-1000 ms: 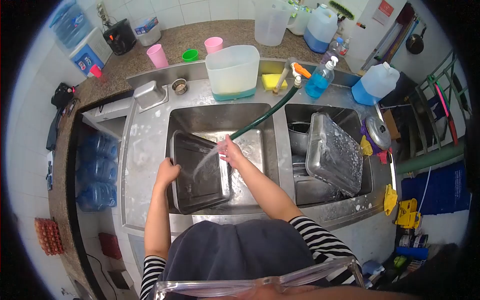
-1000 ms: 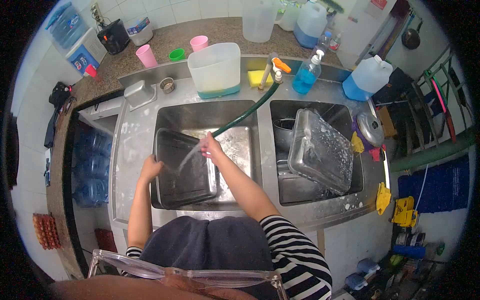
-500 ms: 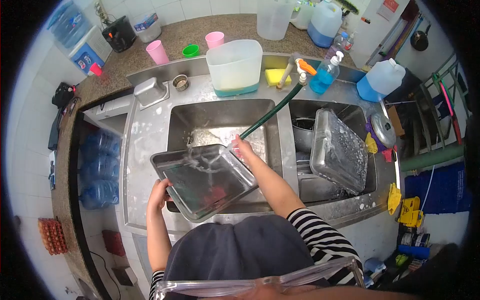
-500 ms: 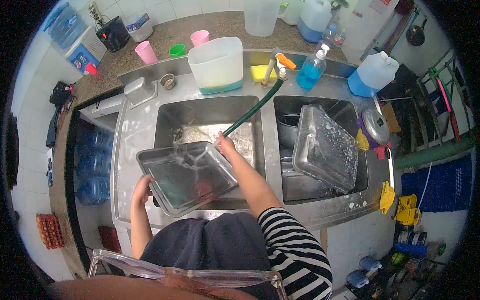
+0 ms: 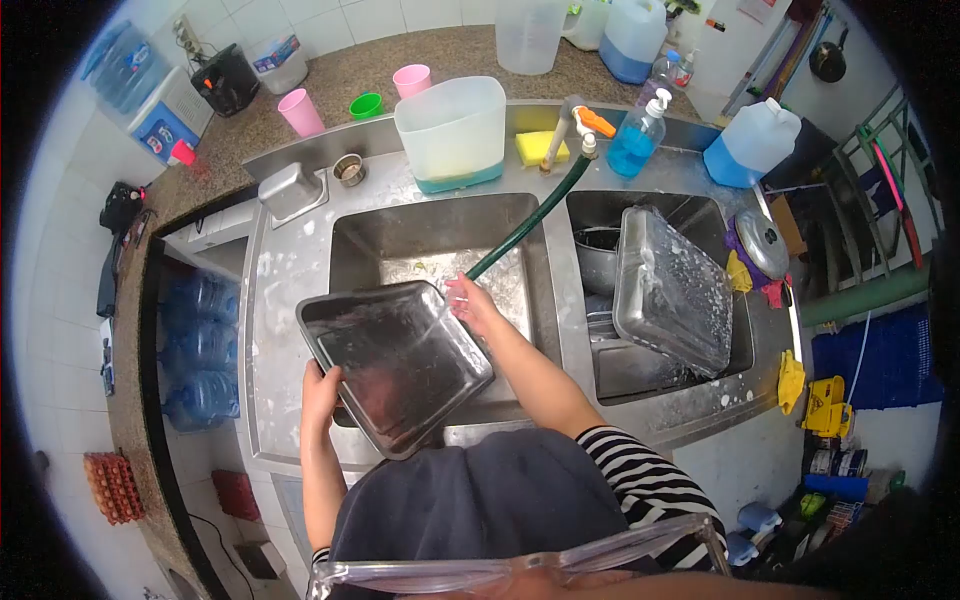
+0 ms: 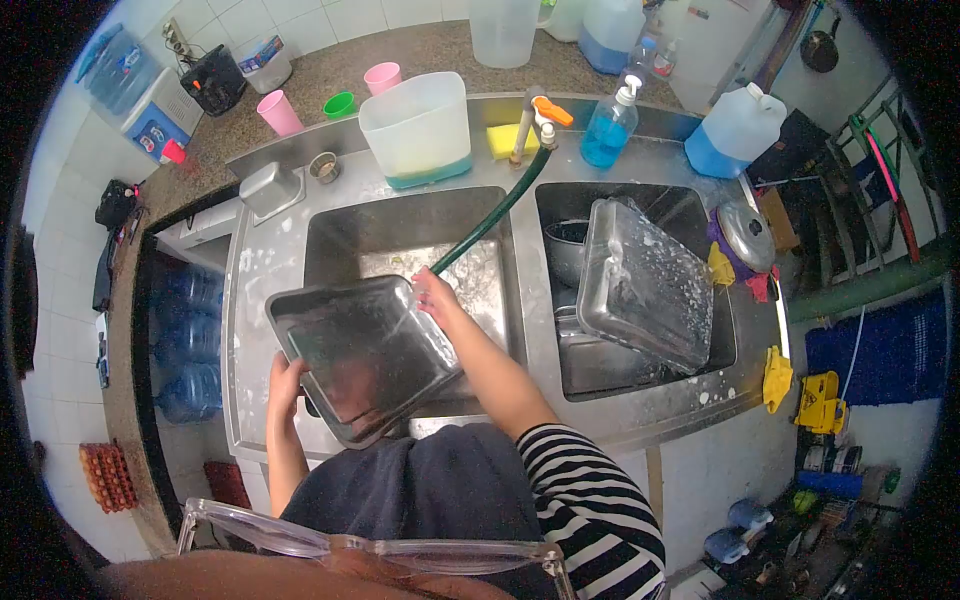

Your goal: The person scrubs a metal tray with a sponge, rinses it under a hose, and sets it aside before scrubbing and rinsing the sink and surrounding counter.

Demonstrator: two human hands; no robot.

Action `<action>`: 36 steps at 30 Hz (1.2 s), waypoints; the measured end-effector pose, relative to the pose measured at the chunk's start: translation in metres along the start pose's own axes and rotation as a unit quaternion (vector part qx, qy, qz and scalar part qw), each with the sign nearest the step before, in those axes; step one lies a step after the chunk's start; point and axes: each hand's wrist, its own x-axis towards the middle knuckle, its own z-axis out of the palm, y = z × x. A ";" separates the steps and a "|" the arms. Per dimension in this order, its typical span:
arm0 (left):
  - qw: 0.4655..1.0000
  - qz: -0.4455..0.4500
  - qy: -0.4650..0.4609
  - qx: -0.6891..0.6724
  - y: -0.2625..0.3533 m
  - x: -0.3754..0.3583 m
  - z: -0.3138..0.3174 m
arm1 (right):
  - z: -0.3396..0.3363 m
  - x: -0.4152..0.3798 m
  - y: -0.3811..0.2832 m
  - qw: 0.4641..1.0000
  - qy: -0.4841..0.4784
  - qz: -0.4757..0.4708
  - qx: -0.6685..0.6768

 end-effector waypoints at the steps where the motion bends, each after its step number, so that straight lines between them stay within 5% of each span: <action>1: 0.998 0.061 0.017 0.018 -0.008 0.002 0.000 | 0.007 -0.004 0.000 0.999 -0.027 -0.006 0.034; 6: 0.973 0.177 0.126 0.082 0.004 -0.010 0.009 | 0.027 -0.021 -0.002 0.980 -0.125 -0.028 0.154; 8: 0.930 0.305 0.192 0.069 -0.001 -0.006 0.008 | 0.017 -0.024 0.001 0.983 -0.110 -0.016 0.143; 13: 0.934 0.298 0.192 0.032 0.005 -0.023 0.003 | -0.044 -0.002 0.020 0.998 -0.055 -0.019 0.037; 16: 0.876 0.389 0.214 0.185 0.001 -0.025 -0.012 | -0.079 0.007 0.021 0.999 0.023 -0.010 0.027; 18: 0.812 0.506 0.175 0.234 0.010 -0.031 -0.019 | -0.100 0.014 0.021 0.997 0.074 -0.016 -0.020; 21: 0.776 0.543 0.124 0.296 0.017 -0.040 -0.025 | -0.108 0.016 0.012 0.980 0.117 -0.037 -0.158; 27: 0.766 0.522 0.027 0.374 0.015 -0.048 -0.012 | -0.070 0.000 -0.009 0.989 0.047 0.014 -0.140; 36: 0.714 0.528 -0.131 0.440 0.031 -0.009 0.035 | 0.024 -0.043 -0.030 0.992 -0.066 0.012 0.107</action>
